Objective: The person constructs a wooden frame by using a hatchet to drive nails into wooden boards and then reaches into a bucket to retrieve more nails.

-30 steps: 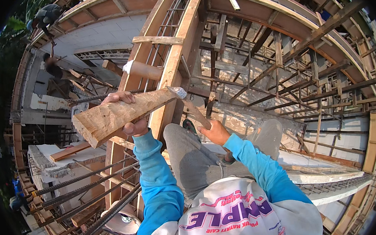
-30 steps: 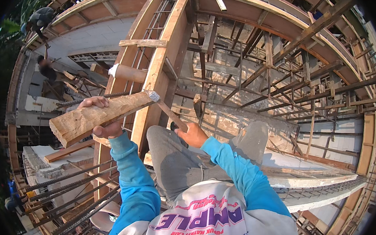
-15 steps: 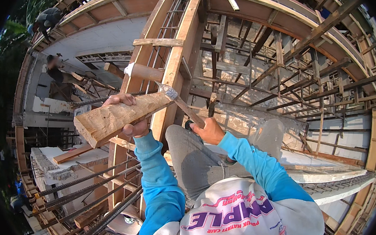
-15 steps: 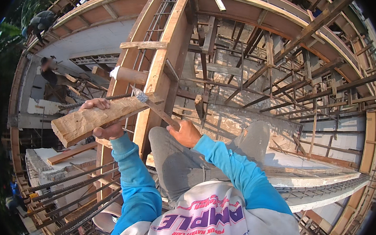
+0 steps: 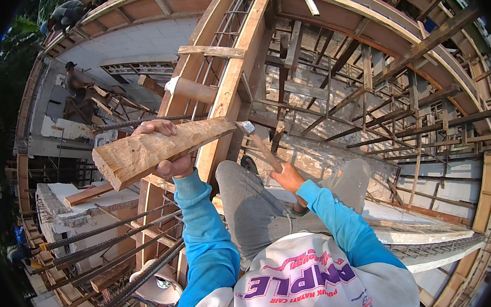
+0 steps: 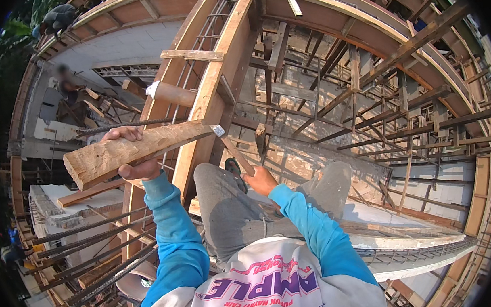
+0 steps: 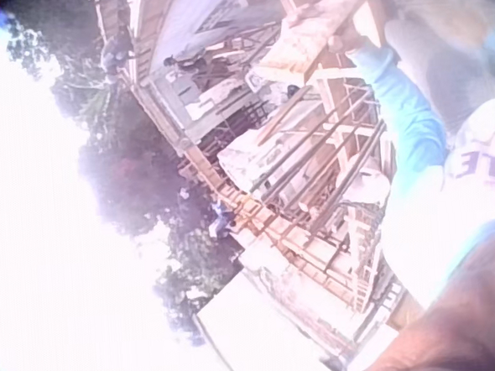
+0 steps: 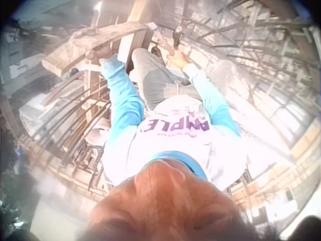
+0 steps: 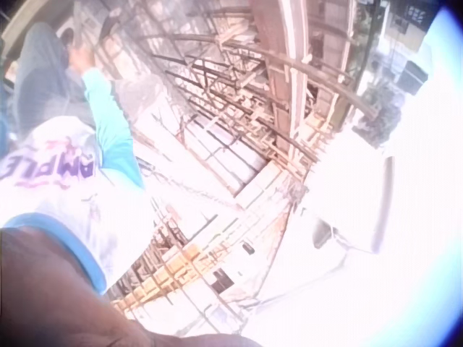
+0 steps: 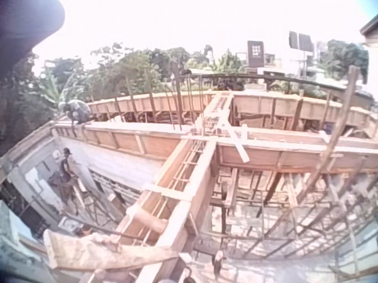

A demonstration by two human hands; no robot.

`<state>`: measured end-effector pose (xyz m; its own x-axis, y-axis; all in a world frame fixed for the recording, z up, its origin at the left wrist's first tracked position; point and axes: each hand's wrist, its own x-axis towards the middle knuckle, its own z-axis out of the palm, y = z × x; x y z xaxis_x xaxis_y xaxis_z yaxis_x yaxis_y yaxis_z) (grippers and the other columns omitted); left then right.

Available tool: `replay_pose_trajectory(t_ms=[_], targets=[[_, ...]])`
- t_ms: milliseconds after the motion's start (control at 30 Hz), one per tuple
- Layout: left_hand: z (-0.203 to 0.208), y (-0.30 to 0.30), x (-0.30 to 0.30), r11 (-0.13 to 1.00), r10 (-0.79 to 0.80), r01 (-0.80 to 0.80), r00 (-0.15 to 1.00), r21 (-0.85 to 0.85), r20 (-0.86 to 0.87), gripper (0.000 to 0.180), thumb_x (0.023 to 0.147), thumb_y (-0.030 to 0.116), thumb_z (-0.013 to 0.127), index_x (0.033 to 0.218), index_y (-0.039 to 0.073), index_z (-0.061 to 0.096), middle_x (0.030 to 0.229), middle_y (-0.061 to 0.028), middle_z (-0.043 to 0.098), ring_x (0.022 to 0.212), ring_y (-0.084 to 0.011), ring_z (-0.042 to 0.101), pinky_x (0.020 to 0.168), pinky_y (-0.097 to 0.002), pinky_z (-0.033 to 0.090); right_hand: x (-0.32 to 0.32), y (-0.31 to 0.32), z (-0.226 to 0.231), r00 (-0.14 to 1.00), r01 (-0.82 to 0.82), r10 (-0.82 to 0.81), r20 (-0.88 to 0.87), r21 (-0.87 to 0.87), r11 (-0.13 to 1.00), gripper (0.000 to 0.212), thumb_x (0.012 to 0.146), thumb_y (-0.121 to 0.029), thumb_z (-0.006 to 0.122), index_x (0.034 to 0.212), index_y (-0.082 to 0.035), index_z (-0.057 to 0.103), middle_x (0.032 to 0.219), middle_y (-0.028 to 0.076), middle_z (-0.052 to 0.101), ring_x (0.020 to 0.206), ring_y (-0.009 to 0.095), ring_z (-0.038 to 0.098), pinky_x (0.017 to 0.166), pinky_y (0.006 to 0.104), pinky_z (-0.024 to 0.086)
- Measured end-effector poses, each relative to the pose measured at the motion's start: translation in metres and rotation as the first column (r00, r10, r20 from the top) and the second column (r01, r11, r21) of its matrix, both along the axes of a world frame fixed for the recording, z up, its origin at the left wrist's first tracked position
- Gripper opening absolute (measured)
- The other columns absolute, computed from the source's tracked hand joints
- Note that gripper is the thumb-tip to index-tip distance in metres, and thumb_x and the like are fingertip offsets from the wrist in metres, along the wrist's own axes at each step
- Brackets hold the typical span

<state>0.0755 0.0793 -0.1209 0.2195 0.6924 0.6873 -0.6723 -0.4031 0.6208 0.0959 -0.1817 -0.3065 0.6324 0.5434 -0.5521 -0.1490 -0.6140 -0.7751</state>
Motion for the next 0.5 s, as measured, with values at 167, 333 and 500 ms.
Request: replay_pose_trajectory(t_ms=[167, 333, 500], targets=[[0.004, 0.001, -0.003, 1.000, 0.026, -0.026, 1.000, -0.003, 0.001, 0.078, 0.069, 0.074, 0.054, 0.099, 0.003, 0.044, 0.076, -0.0069, 0.042, 0.065, -0.0155, 0.044, 0.059, -0.0289, 0.041, 0.028, 0.025, 0.100, 0.973, -0.070, -0.037, 0.226, 0.446, 0.892, 0.026, 0.084, -0.025, 0.062, 0.082, 0.001, 0.059, 0.067, 0.012, 0.057, 0.061, 0.025, 0.054, 0.058, 0.0381, 0.043], [0.004, -0.001, 0.002, 0.994, -0.102, 0.105, 0.991, -0.031, 0.091, 0.073, 0.062, 0.059, 0.070, 0.101, 0.002, 0.046, 0.076, -0.0064, 0.045, 0.067, -0.0162, 0.047, 0.059, -0.0276, 0.041, 0.014, 0.056, -0.006, 0.936, -0.009, -0.084, 0.341, 0.262, 0.965, 0.026, 0.084, -0.026, 0.061, 0.088, 0.000, 0.060, 0.075, 0.015, 0.059, 0.068, 0.028, 0.057, 0.062, 0.0382, 0.045], [-0.004, 0.002, -0.006, 0.994, -0.111, 0.111, 0.994, 0.007, -0.001, 0.081, 0.064, 0.073, 0.062, 0.098, 0.002, 0.043, 0.074, -0.0068, 0.043, 0.062, -0.0153, 0.045, 0.056, -0.0268, 0.041, 0.005, 0.008, -0.053, 0.987, -0.140, 0.136, -0.083, -0.040, 0.989, 0.036, 0.088, -0.033, 0.055, 0.099, 0.002, 0.056, 0.065, 0.014, 0.054, 0.063, 0.025, 0.056, 0.059, 0.0393, 0.044]])
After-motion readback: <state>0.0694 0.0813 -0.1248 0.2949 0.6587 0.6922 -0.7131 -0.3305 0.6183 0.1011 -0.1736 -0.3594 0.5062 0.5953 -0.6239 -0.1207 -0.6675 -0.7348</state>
